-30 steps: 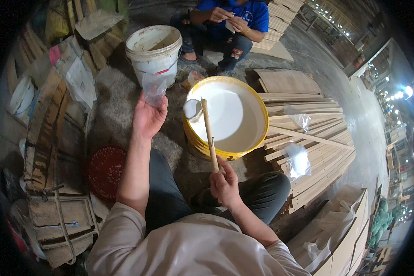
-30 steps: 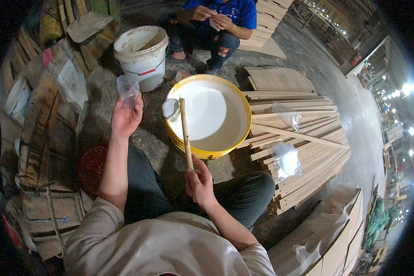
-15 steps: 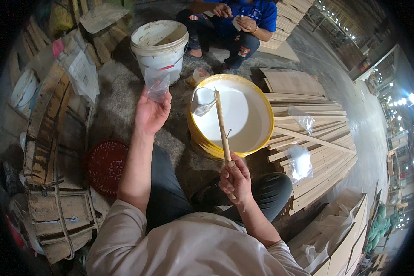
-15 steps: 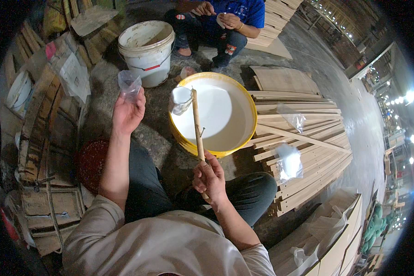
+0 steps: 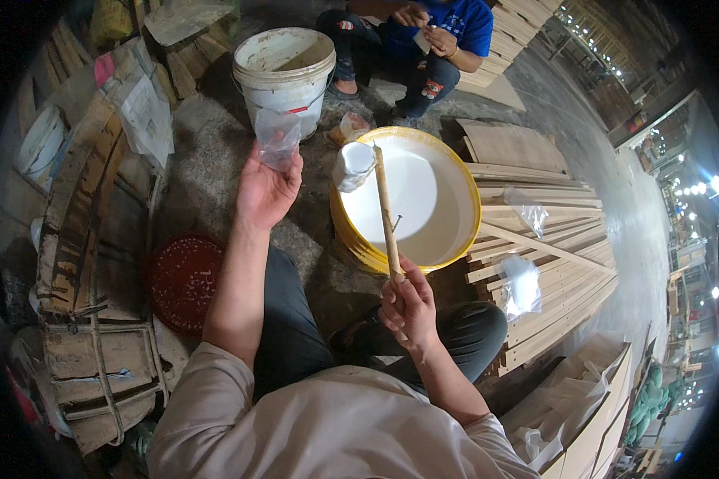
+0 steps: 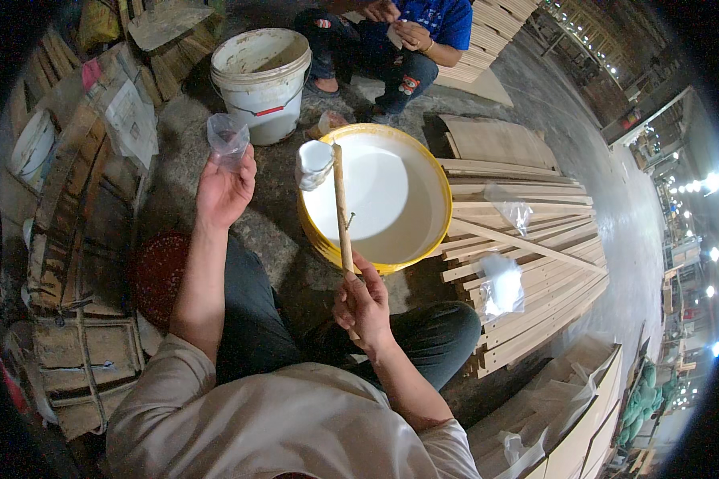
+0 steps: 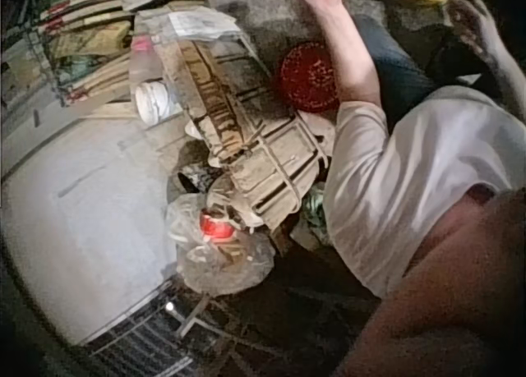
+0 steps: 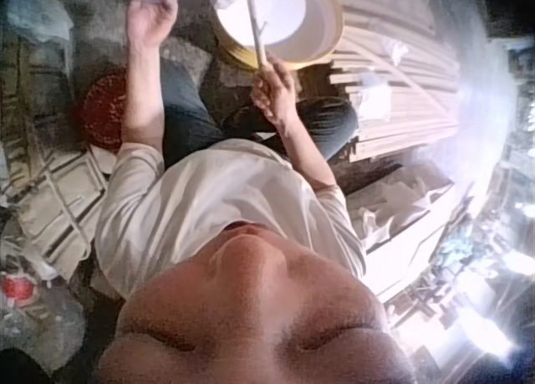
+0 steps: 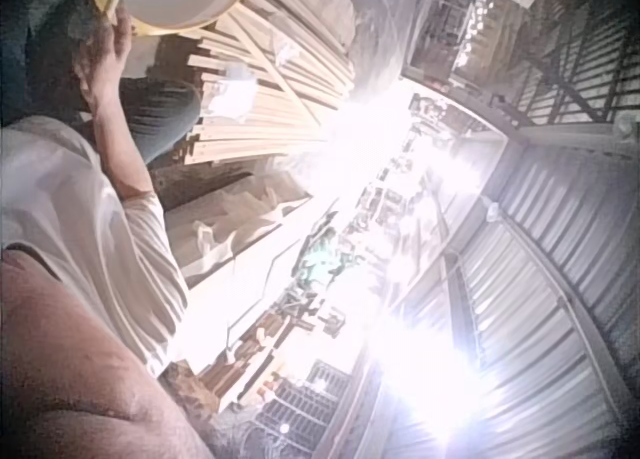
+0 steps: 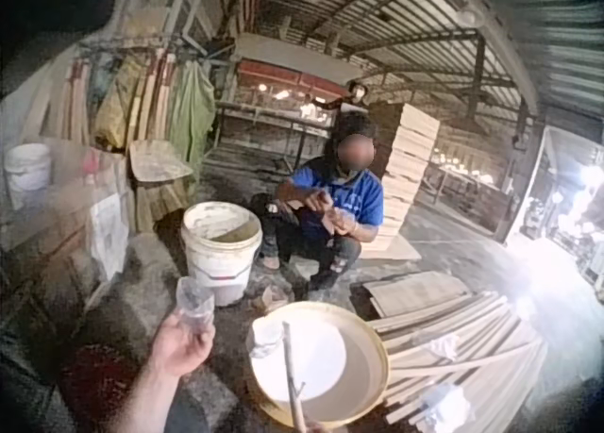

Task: The person scoops a white liquid from a yellow bucket using a ladle and pours it into small clear plastic pouches held in their left hand. They repeat this scooping and pouring process multiple times to fill several pouches.

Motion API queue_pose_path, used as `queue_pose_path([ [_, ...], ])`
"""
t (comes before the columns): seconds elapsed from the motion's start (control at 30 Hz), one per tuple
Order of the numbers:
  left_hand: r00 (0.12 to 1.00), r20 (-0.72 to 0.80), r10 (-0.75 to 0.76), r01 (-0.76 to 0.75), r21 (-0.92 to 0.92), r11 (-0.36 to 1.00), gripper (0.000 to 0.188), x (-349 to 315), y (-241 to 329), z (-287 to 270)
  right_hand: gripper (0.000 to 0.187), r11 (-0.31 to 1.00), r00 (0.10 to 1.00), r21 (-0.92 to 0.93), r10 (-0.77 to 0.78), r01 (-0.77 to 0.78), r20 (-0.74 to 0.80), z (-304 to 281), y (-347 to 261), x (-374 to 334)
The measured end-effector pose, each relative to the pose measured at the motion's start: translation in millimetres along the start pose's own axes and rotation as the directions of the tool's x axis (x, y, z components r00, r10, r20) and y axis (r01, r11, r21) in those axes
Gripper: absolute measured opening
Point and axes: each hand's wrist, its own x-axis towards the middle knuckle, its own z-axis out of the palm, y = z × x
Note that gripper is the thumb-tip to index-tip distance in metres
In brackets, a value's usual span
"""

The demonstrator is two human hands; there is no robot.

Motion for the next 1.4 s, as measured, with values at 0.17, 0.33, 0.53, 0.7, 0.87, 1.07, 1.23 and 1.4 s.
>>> queue_pose_path([
  [0.17,1.0,0.007,-0.008,0.009,-0.016,1.0,0.039,1,-1,0,0.035,0.999,1.0,0.031,0.026,-0.026,0.01,7,6,17],
  [0.33,1.0,-0.028,0.004,-0.004,-0.002,1.0,0.039,-1,2,-1,0.034,1.0,0.998,0.029,-0.01,0.008,0.065,19,12,39],
  [0.53,0.994,-0.099,0.038,-0.033,0.05,0.998,0.041,3,-3,-4,0.033,0.997,0.994,0.045,-0.063,0.059,0.089,16,6,71],
  [0.7,0.964,-0.247,0.1,-0.045,0.219,0.975,0.05,14,-32,-2,0.033,0.989,0.985,0.054,-0.139,0.134,0.1,7,-26,65],
  [0.87,0.938,-0.345,0.019,0.066,0.233,0.97,0.05,43,-82,-3,0.034,0.965,0.971,-0.12,-0.228,0.235,0.069,-6,-78,27],
  [1.07,0.914,-0.404,-0.027,0.095,0.15,0.984,0.044,80,-140,-5,0.04,0.874,0.934,-0.331,-0.344,0.355,0.093,-34,-117,-16],
  [1.23,0.897,-0.431,-0.099,0.141,0.069,0.988,0.043,99,-175,1,0.042,0.752,0.897,-0.52,-0.436,0.404,0.066,-40,-133,-41],
  [1.4,0.92,-0.373,-0.124,0.171,0.096,0.981,0.053,107,-192,1,0.043,0.616,0.86,-0.672,-0.507,0.411,0.061,-45,-138,-52],
])
